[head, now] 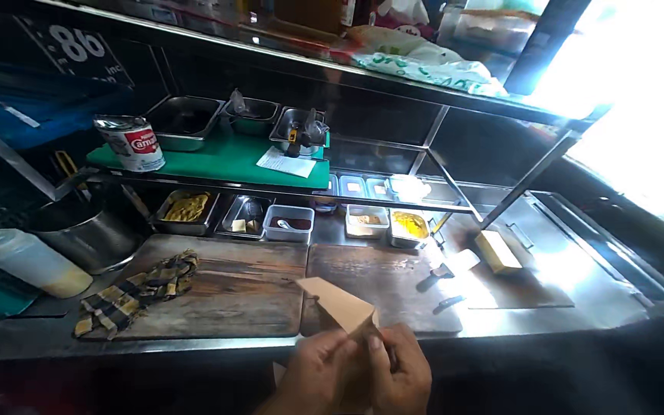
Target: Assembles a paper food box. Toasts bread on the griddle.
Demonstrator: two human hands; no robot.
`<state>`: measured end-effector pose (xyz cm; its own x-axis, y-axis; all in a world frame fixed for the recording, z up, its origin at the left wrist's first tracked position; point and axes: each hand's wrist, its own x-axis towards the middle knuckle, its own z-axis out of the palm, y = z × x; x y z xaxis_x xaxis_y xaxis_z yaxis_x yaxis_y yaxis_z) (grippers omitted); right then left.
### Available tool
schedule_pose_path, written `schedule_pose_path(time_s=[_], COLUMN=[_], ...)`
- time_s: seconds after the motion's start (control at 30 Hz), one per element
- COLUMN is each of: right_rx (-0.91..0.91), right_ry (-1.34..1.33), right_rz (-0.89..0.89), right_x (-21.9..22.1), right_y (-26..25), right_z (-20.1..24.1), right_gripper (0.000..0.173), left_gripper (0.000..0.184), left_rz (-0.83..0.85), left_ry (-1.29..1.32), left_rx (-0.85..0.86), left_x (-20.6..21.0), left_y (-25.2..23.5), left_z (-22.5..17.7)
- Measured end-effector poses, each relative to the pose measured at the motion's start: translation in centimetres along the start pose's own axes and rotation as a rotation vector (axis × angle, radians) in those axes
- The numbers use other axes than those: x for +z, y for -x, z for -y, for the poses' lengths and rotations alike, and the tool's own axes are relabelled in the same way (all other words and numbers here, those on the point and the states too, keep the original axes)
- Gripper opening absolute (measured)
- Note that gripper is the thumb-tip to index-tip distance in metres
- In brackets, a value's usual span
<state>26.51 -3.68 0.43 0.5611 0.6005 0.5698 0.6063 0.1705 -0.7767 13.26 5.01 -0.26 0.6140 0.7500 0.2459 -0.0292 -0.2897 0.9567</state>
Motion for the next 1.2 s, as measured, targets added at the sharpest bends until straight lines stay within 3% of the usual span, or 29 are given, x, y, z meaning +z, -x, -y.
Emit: schedule_pose_path(time_s=[0.13, 0.2, 0.33, 0.4, 0.5, 0.57, 0.63, 0.7, 0.73, 0.77, 0.83, 0.9, 0.93, 1.0, 1.07, 1.13, 1.17, 1.2], right_rx=[0.057, 0.081, 0.127, 0.18, 0.401, 0.298, 0.084, 0.024, 0.049, 0.089, 0.156, 0.137, 0.088, -0.021, 0.015, 0.322, 0.578, 0.819], right_ry=[-0.035, -0.072, -0.03, -0.195, -0.624, -0.62, -0.427, -0.357, -0.383, -0.416, -0.435, -0.403, -0.388, -0.359, -0.335, -0.442, -0.553, -0.647], right_rz=[-0.011, 0.075, 0.296, 0.337, 0.351, 0.332, 0.31, 0.465, 0.558, 0.592, 0.428, 0.11, 0.039, 0.171, 0.543, 0.748, 0.682, 0.504], right_x=[-2.6, -4.6, -8.1, -9.0, -9.1, -8.2, -7.2, -6.6, -6.1, -5.2, -3.3, -1.1, -0.1, 1.9, 3.4, 5.0, 5.6, 6.3], right_y=[-1.2, -1.7, -3.4, -4.2, -4.6, -4.2, -4.2, -5.0, -5.5, -5.9, -5.9, -4.8, -3.7, -0.5, 3.3, 6.1, 7.0, 7.3], right_z=[-2.1, -3.6, -7.0, -7.9, -7.6, -8.0, -8.6, -8.5, -8.3, -8.2, -7.7, -6.9, -6.8, -7.1, -6.8, -6.7, -6.6, -6.7], right_gripper=[0.009, 0.005, 0.011, 0.016, 0.015, 0.013, 0.026, 0.065, 0.074, 0.068, 0.042, 0.037, 0.041, 0.056, 0.068, 0.072, 0.068, 0.058], left_gripper=[0.006, 0.01, 0.006, 0.012, 0.015, 0.021, 0.022, 0.027, 0.029, 0.029, 0.021, 0.042, 0.055, 0.064, 0.04, 0.036, 0.039, 0.04], left_rz=[-0.176, -0.178, -0.14, -0.214, -0.294, -0.28, -0.222, -0.037, 0.052, 0.049, -0.25, -0.582, -0.627, -0.529, -0.346, 0.089, 0.346, 0.568], left_ry=[0.548, 0.562, 0.293, 0.436, 0.815, 0.824, 0.792, 0.873, 0.907, 0.895, 0.855, 0.909, 0.92, 0.74, 0.267, -0.273, -0.475, -0.611], left_rx=[-0.271, -0.303, -0.295, -0.314, -0.375, -0.364, -0.383, -0.43, -0.445, -0.458, -0.496, -0.562, -0.552, -0.496, -0.461, -0.393, -0.382, -0.359], left_x=[4.9, 6.5, 9.4, 10.9, 12.3, 12.3, 10.9, 8.9, 8.1, 7.7, 7.3, 5.0, 2.9, -1.2, -3.9, -5.4, -5.4, -5.0], left_y=[-1.5, -2.3, -2.8, -2.7, -2.6, -2.5, -3.0, -3.6, -4.0, -4.3, -5.9, -9.3, -10.8, -12.8, -13.7, -14.1, -13.9, -13.0], left_z=[-2.2, -2.5, -2.7, -2.1, -1.1, -0.7, -0.3, 0.4, 1.0, 1.6, 1.8, 1.5, 1.4, 1.3, 1.9, 3.4, 4.1, 5.0])
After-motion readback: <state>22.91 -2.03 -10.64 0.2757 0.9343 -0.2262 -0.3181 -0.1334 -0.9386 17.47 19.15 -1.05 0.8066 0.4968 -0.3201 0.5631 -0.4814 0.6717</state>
